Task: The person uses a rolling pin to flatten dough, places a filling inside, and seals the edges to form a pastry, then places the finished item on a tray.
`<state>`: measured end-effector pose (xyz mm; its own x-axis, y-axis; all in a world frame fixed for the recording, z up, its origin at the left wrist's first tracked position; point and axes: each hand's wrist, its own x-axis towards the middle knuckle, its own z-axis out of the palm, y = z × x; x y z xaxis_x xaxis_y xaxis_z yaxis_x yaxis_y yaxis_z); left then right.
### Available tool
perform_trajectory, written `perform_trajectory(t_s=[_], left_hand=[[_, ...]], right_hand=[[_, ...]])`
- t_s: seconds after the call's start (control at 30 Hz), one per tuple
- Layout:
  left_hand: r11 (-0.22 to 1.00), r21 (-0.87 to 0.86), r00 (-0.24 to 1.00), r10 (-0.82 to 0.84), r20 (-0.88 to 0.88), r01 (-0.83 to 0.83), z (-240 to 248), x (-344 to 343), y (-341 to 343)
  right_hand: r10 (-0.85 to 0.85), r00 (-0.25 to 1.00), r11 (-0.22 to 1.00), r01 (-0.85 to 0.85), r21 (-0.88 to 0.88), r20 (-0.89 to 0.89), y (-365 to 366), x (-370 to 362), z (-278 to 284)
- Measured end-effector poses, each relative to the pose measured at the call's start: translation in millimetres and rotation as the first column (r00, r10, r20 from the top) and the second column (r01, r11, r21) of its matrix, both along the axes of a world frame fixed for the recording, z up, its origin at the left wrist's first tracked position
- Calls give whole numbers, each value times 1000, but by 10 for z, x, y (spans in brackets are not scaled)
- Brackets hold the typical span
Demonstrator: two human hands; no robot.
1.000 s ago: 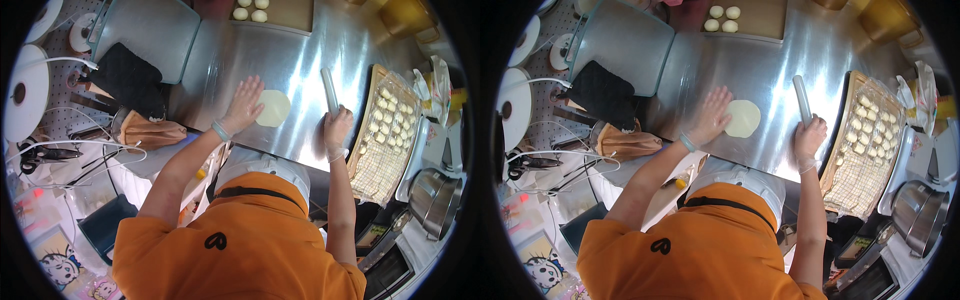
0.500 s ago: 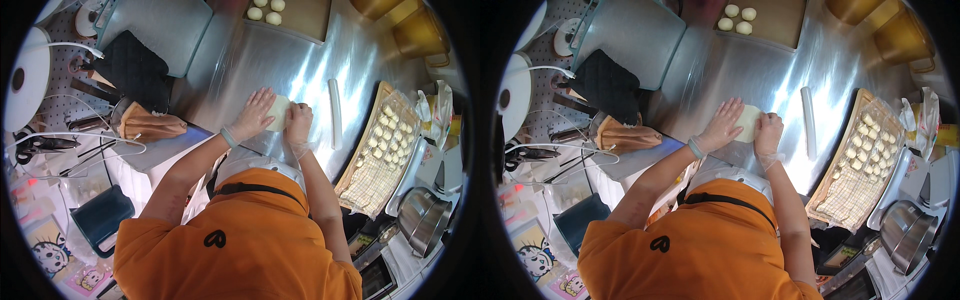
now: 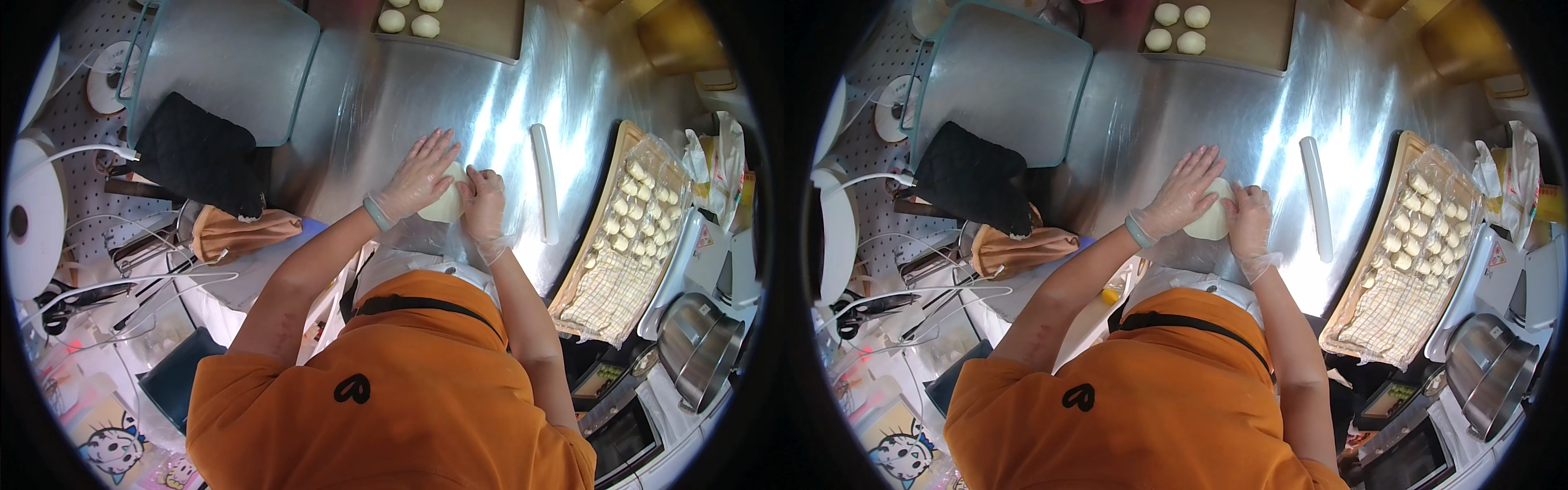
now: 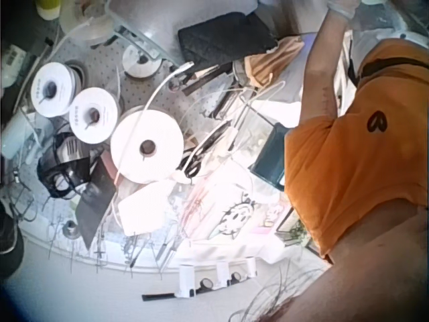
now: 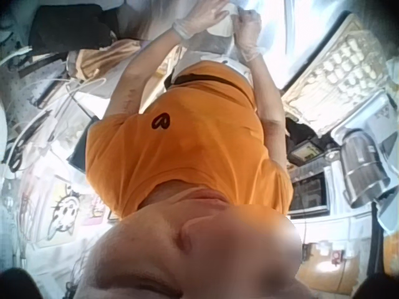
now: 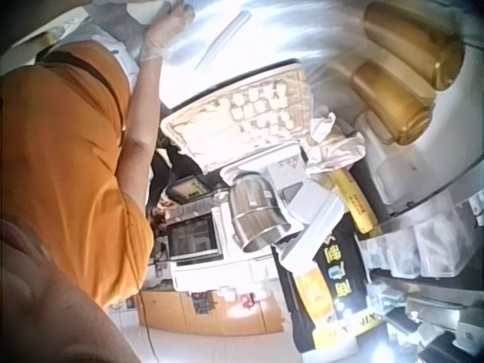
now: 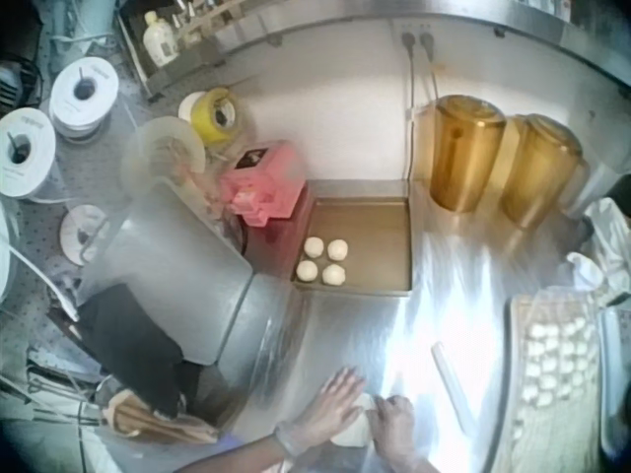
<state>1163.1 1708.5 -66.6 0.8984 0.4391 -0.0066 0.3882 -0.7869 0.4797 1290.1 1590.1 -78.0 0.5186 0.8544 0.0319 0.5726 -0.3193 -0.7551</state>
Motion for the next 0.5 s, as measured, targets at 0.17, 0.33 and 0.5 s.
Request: perform_trajectory(t_s=[0.17, 0.33, 0.5], left_hand=[[998, 15, 998, -53, 28, 53, -42, 26, 25], [989, -39, 982, -135, 133, 141, -94, 46, 127], [981, 50, 973, -190, 129, 185, -87, 78, 183]], right_hand=[[31, 999, 999, -31, -8, -11, 48, 27, -61], [-48, 927, 995, 11, -102, -371, 62, -6, 80], [41, 997, 999, -41, 0, 71, -65, 30, 76]])
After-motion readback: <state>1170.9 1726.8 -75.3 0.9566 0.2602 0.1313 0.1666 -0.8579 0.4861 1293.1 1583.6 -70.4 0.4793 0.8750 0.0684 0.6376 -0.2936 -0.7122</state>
